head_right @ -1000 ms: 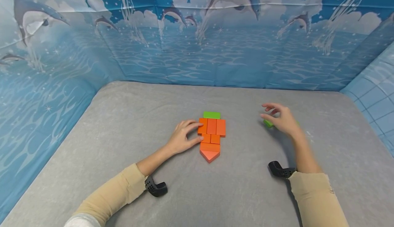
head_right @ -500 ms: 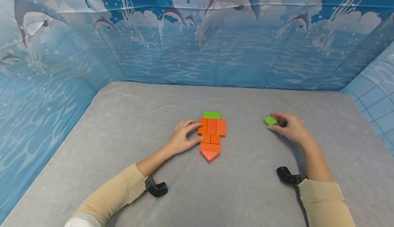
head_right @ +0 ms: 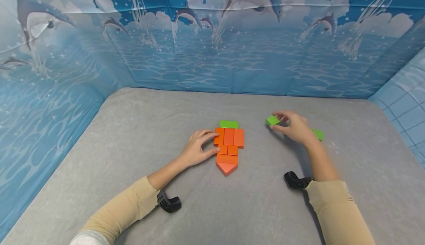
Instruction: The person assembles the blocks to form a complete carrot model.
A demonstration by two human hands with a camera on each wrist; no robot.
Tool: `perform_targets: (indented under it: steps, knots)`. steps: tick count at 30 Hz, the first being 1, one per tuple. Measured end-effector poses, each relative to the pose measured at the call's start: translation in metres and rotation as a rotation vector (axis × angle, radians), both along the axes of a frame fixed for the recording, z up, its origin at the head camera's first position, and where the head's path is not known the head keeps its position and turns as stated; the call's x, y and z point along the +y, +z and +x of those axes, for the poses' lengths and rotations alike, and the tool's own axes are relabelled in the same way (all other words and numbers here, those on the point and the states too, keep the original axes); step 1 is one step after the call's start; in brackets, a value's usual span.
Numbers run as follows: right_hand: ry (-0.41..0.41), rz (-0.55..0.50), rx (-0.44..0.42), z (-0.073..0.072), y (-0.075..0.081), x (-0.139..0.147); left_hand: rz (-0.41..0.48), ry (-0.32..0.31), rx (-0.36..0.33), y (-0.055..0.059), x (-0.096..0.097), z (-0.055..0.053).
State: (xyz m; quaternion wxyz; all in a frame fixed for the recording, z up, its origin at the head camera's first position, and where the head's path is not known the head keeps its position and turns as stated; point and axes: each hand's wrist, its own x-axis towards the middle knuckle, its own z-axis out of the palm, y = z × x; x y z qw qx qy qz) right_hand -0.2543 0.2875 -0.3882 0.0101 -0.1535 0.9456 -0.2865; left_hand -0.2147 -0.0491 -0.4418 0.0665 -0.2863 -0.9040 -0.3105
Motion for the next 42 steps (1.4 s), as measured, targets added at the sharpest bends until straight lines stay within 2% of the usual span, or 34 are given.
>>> perform_targets:
  steps: [4, 10, 16, 23, 33, 37, 42]
  knots:
    - [0.048, -0.038, 0.03, -0.014, -0.001, -0.029, 0.003, -0.002, 0.0, 0.0, 0.0, 0.0]
    - [0.072, -0.047, -0.012, -0.028, -0.011, -0.059, 0.005, -0.002, 0.006, -0.001, 0.0, -0.001]
    - [0.081, -0.036, 0.0, -0.035, -0.02, -0.074, 0.009, -0.005, 0.008, -0.001, 0.0, -0.001]
    - [0.085, -0.037, -0.008, -0.036, -0.021, -0.082, 0.014, -0.006, 0.003, 0.0, 0.0, -0.001]
    - [0.098, -0.05, -0.013, -0.035, -0.019, -0.079, 0.014, -0.003, 0.005, -0.001, 0.0, -0.002]
    - [0.071, -0.062, 0.017, -0.027, -0.006, -0.063, 0.005, -0.008, 0.011, -0.001, 0.0, -0.002]
    - [-0.02, -0.06, 0.055, -0.01, 0.013, -0.024, 0.005, -0.003, 0.01, -0.002, 0.0, -0.002]
